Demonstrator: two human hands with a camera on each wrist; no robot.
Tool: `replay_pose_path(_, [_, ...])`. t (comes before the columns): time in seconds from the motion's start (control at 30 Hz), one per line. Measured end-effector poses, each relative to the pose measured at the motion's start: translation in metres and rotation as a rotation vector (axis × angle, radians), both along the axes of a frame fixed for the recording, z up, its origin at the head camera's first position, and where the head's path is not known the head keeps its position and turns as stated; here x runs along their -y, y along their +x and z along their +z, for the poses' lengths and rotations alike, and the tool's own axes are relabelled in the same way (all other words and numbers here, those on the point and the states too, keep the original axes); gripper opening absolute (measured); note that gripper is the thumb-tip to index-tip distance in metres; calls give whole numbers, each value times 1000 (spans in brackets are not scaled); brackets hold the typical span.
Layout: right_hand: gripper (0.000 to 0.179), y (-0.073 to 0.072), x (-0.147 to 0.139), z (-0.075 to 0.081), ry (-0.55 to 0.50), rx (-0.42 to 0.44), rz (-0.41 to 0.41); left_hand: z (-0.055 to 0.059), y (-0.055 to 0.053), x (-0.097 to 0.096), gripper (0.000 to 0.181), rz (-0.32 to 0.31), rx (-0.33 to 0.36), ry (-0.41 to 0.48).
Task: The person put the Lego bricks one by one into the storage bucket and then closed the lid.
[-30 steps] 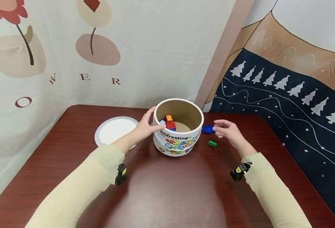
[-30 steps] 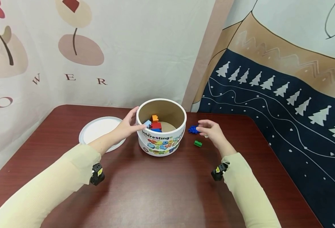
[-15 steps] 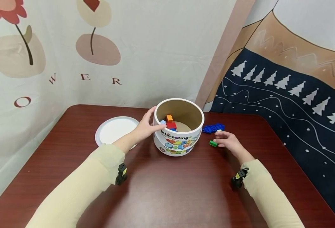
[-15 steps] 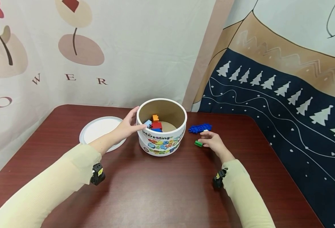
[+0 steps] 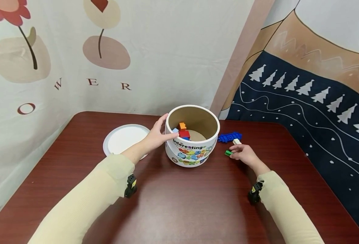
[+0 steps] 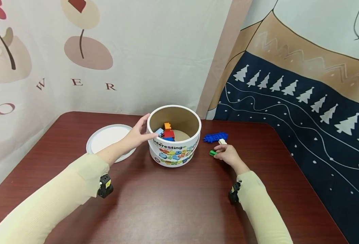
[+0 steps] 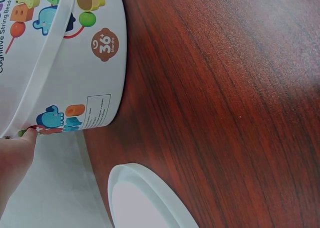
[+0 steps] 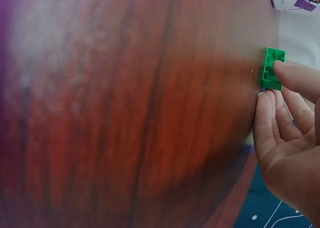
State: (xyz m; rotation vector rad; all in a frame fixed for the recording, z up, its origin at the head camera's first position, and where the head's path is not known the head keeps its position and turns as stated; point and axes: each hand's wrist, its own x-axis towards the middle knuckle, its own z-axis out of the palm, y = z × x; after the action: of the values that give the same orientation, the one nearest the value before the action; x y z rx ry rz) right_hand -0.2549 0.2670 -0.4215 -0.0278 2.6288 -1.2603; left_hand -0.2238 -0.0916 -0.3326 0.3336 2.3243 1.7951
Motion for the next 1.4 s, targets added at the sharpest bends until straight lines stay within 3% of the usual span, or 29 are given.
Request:
replay_pose_path(0.23, [35, 0, 1, 2, 47, 1, -16, 0, 0, -1, 84, 2, -7, -7])
replay_pose_path(0.43, [36, 1, 0, 6, -15, 22, -18, -2, -2, 0, 85, 1, 2, -16])
replay_pose_path(0.67, [38, 1, 1, 14, -84, 17, -8, -26, -19, 2, 89, 16, -4, -29])
replay_pose_path(0.77, [39, 1, 1, 20, -103, 2, -3, -29, -20, 2, 89, 18, -18, -30])
replay_pose_path(1.4, [41, -3, 3, 63, -231, -37, -23, -30, -21, 3, 89, 14, -27, -33])
